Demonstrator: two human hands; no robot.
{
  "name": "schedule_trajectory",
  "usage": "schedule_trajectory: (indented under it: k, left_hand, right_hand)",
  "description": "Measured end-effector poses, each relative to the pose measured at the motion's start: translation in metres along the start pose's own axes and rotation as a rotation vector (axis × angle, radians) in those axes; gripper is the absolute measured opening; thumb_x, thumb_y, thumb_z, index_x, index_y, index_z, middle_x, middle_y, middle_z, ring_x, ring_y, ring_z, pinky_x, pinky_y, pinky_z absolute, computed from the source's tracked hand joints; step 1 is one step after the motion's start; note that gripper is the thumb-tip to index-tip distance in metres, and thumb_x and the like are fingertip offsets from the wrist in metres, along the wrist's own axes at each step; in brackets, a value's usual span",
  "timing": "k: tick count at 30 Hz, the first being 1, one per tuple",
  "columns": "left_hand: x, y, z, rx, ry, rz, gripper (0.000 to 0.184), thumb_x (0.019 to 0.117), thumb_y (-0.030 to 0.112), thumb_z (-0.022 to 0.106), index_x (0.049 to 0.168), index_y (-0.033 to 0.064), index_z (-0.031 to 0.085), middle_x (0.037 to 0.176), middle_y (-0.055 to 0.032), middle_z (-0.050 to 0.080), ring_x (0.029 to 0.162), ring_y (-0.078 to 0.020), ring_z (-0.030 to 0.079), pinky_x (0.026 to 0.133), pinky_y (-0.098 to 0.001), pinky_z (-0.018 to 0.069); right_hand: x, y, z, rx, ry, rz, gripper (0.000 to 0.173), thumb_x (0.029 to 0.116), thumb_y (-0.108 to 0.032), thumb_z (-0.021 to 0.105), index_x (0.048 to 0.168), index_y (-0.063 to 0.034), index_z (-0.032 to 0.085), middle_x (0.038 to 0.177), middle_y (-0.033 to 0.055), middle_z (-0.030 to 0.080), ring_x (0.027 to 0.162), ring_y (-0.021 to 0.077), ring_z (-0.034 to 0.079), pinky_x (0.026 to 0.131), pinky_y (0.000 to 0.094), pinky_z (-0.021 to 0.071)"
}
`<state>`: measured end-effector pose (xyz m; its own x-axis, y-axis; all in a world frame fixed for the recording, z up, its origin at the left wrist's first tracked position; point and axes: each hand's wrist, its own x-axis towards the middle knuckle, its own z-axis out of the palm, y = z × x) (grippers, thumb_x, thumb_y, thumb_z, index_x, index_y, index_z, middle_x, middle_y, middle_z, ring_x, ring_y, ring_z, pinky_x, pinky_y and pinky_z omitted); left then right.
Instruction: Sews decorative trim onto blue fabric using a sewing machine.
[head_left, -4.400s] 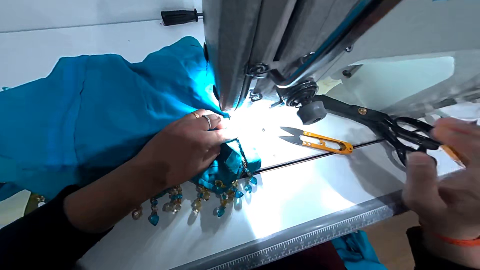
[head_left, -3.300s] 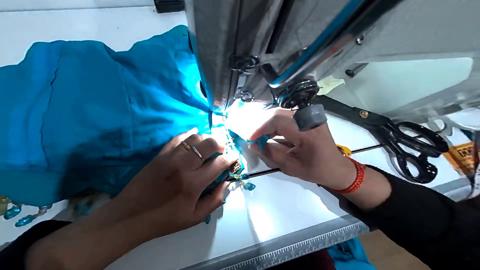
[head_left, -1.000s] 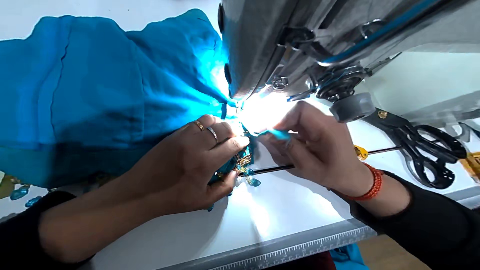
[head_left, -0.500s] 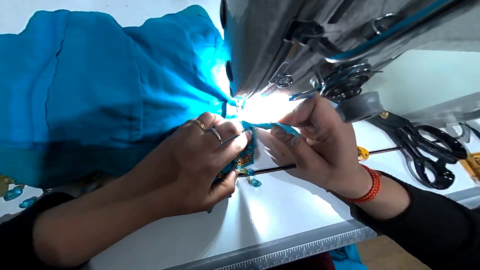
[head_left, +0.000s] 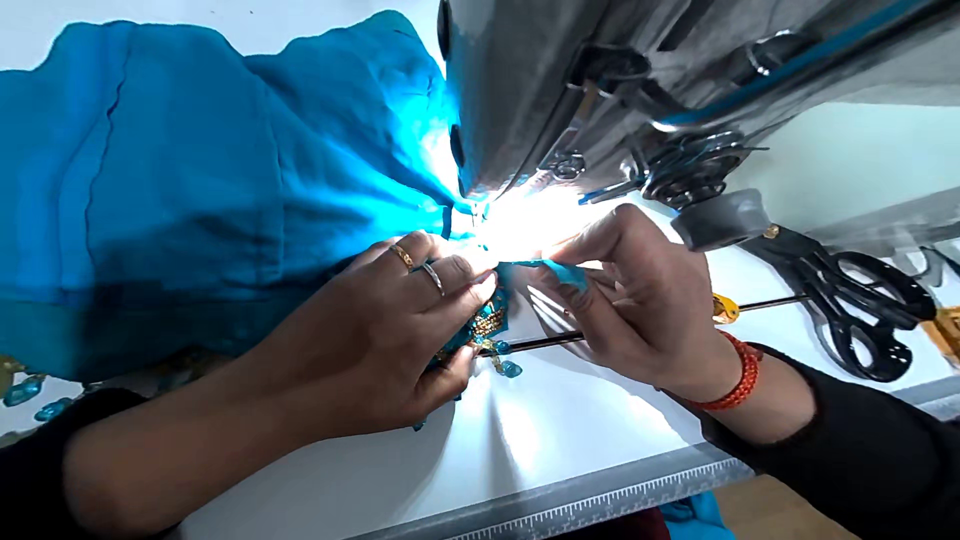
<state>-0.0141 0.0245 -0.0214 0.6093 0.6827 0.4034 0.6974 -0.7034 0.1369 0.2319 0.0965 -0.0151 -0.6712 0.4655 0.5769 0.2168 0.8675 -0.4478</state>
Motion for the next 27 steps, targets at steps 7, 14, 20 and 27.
schedule_trajectory:
  k: [7,14,20,27]
  left_hand:
    - [0.0003,0.0001,0.0002,0.004,0.008,0.000,0.047,0.0958,0.032,0.048,0.126,0.0054,0.072,0.129,-0.0126,0.067,0.117,-0.0289,0.060,0.099,-0.0390,0.0443]
    - [0.0001,0.0002,0.0008,0.001,0.017,0.000,0.045,0.0957,0.032,0.048,0.124,0.0058,0.073,0.124,-0.0136,0.069,0.117,-0.0305,0.060,0.101,-0.0410,0.0438]
    - [0.0006,-0.0005,0.0006,-0.006,0.027,0.009,0.042,0.0960,0.030,0.049,0.119,0.0028,0.072,0.126,-0.0147,0.070,0.118,-0.0290,0.061,0.101,-0.0389,0.0444]
    - [0.0006,0.0002,0.0001,0.011,0.029,0.012,0.043,0.0948,0.031,0.049,0.117,0.0036,0.073,0.117,-0.0134,0.071,0.113,-0.0297,0.061,0.098,-0.0381,0.0450]
  right_hand:
    - [0.0007,0.0008,-0.0001,-0.009,0.006,-0.037,0.013,0.1012,-0.010,0.054,0.103,0.0009,0.060,0.094,0.0083,0.069,0.089,0.0036,0.066,0.077,0.0151,0.0540]
    - [0.0013,-0.0014,-0.0011,-0.020,0.006,-0.005,0.013,0.0997,-0.012,0.055,0.102,-0.0008,0.061,0.093,0.0066,0.069,0.086,0.0034,0.066,0.073,0.0154,0.0539]
    - [-0.0008,-0.0022,0.0006,-0.117,-0.068,-0.089,0.016,0.0971,-0.014,0.051,0.102,-0.0048,0.063,0.094,0.0067,0.074,0.086,0.0097,0.068,0.071,0.0217,0.0522]
    - [-0.0002,-0.0030,0.0029,-0.189,-0.153,-0.115,0.017,0.0936,-0.016,0.049,0.097,-0.0083,0.064,0.081,0.0030,0.070,0.071,0.0113,0.065,0.059,0.0249,0.0474]
